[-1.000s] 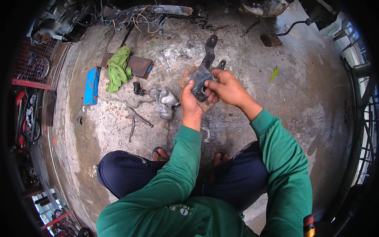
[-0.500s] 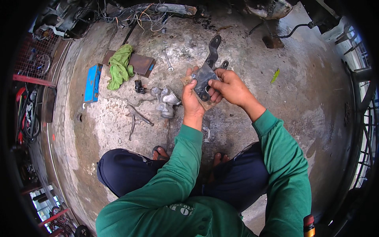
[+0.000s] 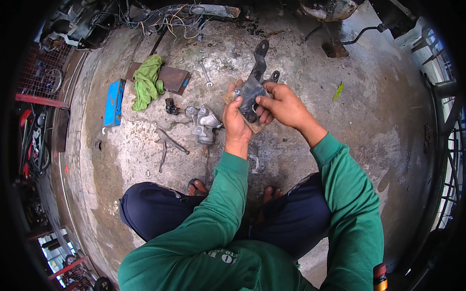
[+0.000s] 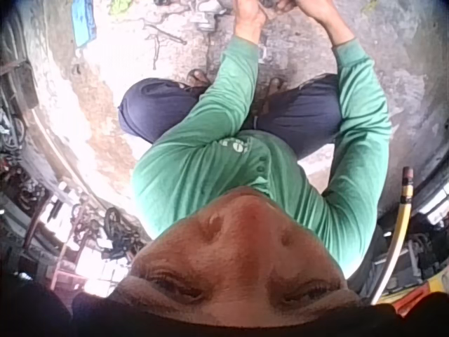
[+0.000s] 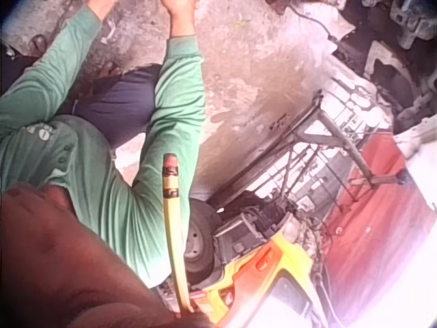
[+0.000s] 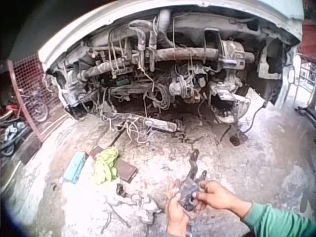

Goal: The person sits on the floor and uses a wrench to loosen and remove bolts from a metal mechanical part. They then use a pencil to mark specific areas on the part while inspecting it.

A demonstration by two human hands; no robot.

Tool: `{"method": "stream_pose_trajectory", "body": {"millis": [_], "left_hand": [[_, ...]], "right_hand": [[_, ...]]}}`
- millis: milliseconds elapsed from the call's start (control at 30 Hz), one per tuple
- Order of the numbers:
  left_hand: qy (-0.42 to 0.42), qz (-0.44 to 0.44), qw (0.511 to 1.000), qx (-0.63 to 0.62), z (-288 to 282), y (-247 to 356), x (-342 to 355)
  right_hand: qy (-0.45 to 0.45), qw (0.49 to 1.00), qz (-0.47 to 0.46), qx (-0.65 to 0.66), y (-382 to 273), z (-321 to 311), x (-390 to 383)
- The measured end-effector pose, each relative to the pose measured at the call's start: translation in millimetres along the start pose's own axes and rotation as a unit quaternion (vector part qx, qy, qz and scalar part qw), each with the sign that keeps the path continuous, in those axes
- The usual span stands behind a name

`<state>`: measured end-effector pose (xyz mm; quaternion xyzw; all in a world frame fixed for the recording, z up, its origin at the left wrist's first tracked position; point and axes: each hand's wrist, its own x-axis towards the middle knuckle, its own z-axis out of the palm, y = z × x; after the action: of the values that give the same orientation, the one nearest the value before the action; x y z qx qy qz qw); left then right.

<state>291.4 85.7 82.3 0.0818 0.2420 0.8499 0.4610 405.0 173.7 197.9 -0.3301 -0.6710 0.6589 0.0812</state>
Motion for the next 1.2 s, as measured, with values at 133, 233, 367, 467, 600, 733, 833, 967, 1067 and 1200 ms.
{"method": "stream_pose_trajectory", "body": {"millis": [133,233,367,467,600,733,833,967,1067,1200], "left_hand": [[-0.073,-0.041,0.992,-0.092,1,5,-7],[-0.047,-0.040,0.994,-0.094,8,7,-9],[-0.017,-0.012,0.999,-0.034,7,6,-9],[-0.004,-0.005,1.000,0.019,12,8,-10],[0.005,-0.007,1.000,-0.016,5,2,-6],[0.014,0.006,1.000,-0.001,5,3,-6],[0.017,0.016,1.000,-0.011,2,6,-4],[0.034,-0.031,0.997,-0.055,3,11,-5],[0.001,-0.085,0.980,-0.182,-25,7,-1],[-0.092,-0.084,0.940,-0.318,-27,4,-6]], "right_hand": [[0.005,1.000,0.010,-0.003,0,-3,-1],[-0.002,1.000,0.016,-0.006,0,-5,-2],[-0.011,1.000,0.025,-0.011,-1,-4,-1],[-0.007,1.000,0.026,-0.014,-1,-6,-1],[-0.007,0.999,0.017,-0.026,2,-5,0],[0.020,1.000,0.012,-0.007,-5,-8,-4],[0.082,0.996,-0.020,-0.018,-12,-15,-5],[0.166,0.982,-0.090,-0.028,-13,-30,-8],[0.206,0.967,-0.141,-0.043,-25,-26,-16],[0.232,0.948,-0.213,-0.039,-40,-18,-26]]}}
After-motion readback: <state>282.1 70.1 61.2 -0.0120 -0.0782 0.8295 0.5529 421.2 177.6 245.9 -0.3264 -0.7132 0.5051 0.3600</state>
